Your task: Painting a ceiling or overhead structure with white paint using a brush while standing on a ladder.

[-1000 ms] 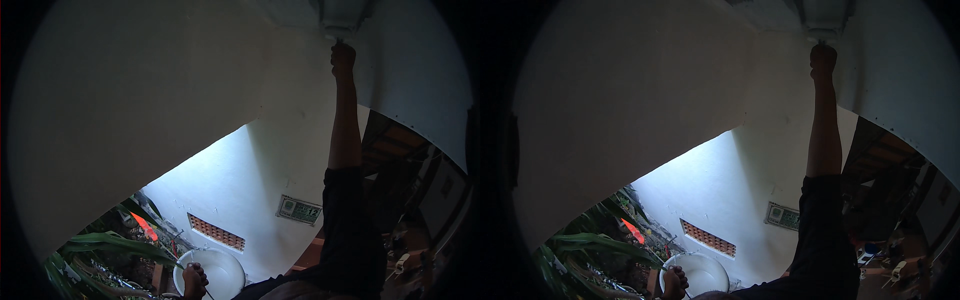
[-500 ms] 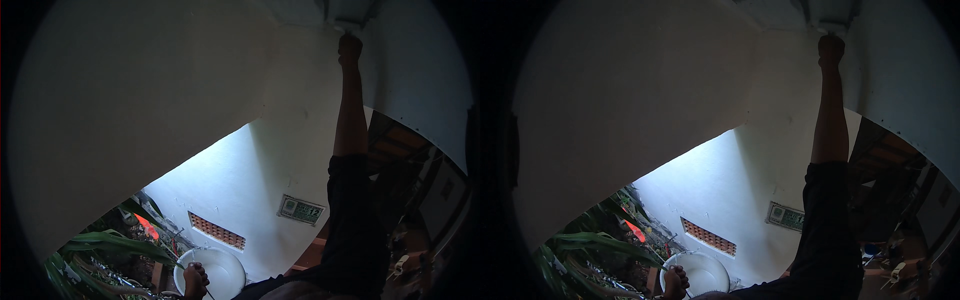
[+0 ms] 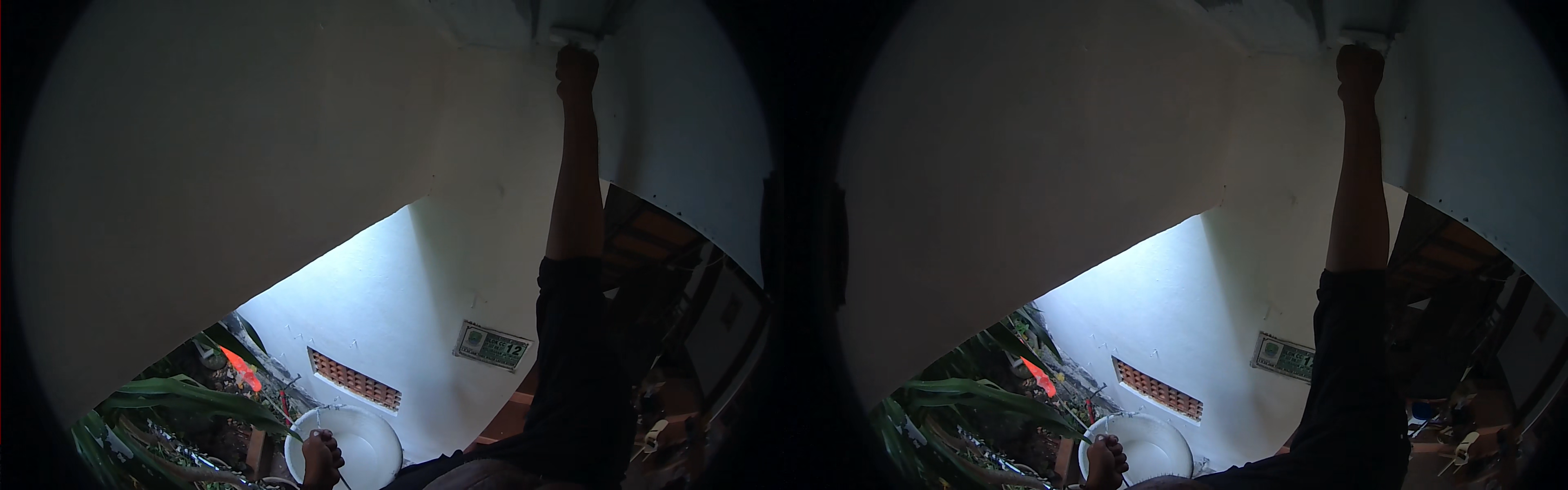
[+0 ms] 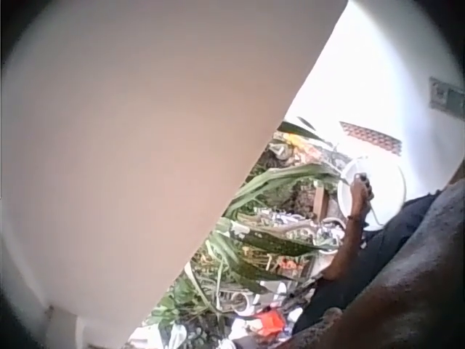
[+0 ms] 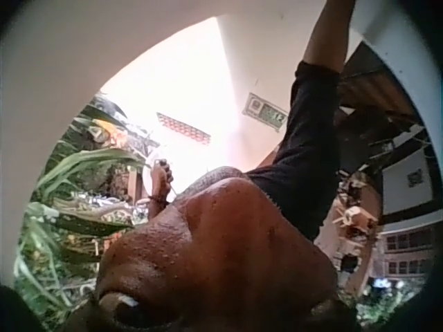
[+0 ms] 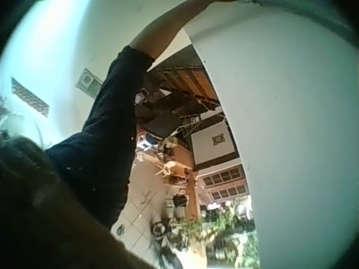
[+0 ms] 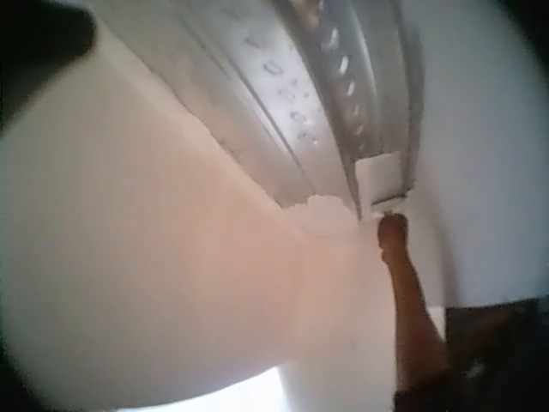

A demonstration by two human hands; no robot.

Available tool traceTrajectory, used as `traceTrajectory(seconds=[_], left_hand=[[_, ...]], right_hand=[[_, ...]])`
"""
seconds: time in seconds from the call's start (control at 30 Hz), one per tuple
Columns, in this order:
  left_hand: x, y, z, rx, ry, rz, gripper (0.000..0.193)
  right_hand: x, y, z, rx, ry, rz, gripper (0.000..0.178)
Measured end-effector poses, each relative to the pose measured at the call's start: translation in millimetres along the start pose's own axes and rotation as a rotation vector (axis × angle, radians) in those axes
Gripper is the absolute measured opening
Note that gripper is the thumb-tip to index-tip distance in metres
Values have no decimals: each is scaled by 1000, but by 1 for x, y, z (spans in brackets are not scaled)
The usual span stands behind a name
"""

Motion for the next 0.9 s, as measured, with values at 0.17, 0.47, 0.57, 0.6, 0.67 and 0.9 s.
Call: traceTrajectory(seconds=[0.17,0.47,0.57,0.6,0.67,0.9], left_hand=[[0,-4,2,-6,-29,19,27],[3,-4,1,-14,-10,10,25],[7,-2,1,-10,-19,24,27],[7,-1,2,-17,-33,15,28],[7,-4,1,-26,-39,45,28],[2,0,-3,-8,-61,11,30]], right_hand=[[-114,-15,-11,358,-478,-264,9],[-193,31,-3,721,-1151,-314,21],[-161,60,0,998,-1526,-213,22],[-141,72,9,1166,-1701,-43,24],[-119,80,1,1179,-1764,33,25],[-101,74,6,1212,-1789,162,28]])
Point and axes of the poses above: each hand's wrist, its own y-axis away from the middle knuckle, its own x-axis out of the palm, z = x × y, the point moved 9 cm from there along -y, towards the middle knuckle, and after that the axes turned 12 degrees about -z, right-handed, at the moved point
